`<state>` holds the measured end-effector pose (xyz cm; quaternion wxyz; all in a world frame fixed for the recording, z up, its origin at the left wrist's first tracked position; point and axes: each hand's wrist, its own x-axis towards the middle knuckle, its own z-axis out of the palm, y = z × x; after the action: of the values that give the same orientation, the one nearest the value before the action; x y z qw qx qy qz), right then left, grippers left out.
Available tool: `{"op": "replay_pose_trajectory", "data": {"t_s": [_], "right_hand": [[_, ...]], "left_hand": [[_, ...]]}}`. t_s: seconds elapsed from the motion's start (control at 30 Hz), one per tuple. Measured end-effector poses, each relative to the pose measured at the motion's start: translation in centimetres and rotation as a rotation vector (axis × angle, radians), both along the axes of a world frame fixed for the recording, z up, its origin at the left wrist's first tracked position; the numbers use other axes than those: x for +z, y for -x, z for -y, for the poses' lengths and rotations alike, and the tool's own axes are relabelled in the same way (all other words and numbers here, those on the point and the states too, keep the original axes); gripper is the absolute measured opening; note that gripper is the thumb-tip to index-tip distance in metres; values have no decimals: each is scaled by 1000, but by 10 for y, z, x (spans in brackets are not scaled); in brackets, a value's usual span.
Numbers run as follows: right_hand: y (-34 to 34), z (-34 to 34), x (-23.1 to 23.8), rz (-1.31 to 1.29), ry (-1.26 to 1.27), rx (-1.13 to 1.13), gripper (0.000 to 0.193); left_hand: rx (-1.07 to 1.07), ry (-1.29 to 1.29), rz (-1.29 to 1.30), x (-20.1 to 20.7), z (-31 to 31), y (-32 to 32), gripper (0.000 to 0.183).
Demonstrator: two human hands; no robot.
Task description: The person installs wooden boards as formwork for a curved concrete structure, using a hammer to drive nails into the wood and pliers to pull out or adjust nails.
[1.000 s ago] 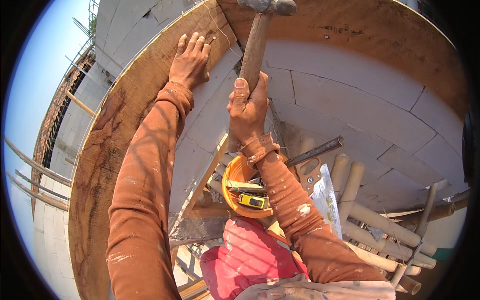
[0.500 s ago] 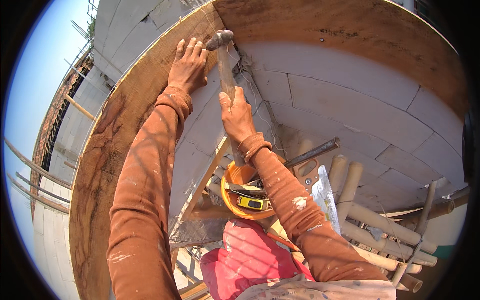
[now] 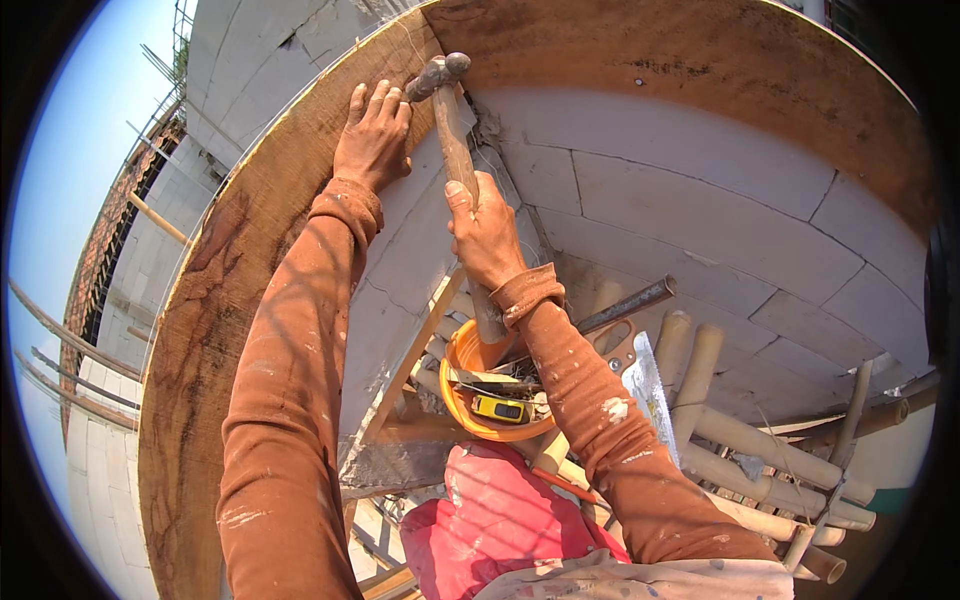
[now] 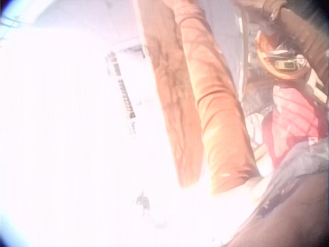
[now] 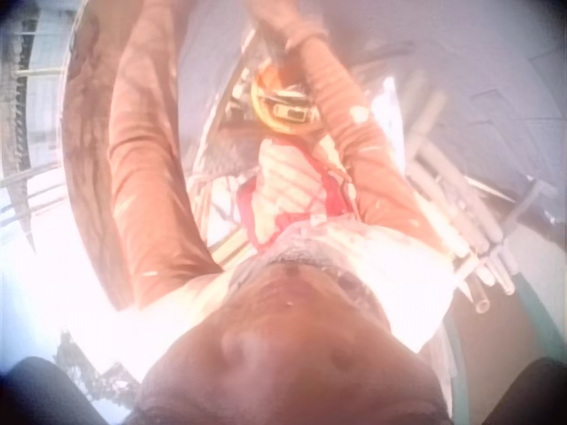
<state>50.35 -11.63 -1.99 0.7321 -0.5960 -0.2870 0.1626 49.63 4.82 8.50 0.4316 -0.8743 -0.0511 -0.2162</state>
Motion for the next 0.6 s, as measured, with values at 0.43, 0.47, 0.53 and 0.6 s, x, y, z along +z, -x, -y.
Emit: {"op": "replay_pose_trajectory", "data": {"t_s": [0.43, 0.47, 0.53, 0.6], "right_hand": [[5, -8, -7, 41, -35, -49, 42], [11, -9, -4, 0, -158, -145, 42], [14, -16, -3, -47, -343, -292, 41], [5, -25, -10, 37, -99, -228, 41]], "left_hand": [[32, 20, -12, 0, 6, 3, 65], [38, 27, -24, -1, 9, 0, 64], [5, 5, -15, 0, 8, -5, 65], [-40, -16, 1, 0, 6, -7, 65]]}}
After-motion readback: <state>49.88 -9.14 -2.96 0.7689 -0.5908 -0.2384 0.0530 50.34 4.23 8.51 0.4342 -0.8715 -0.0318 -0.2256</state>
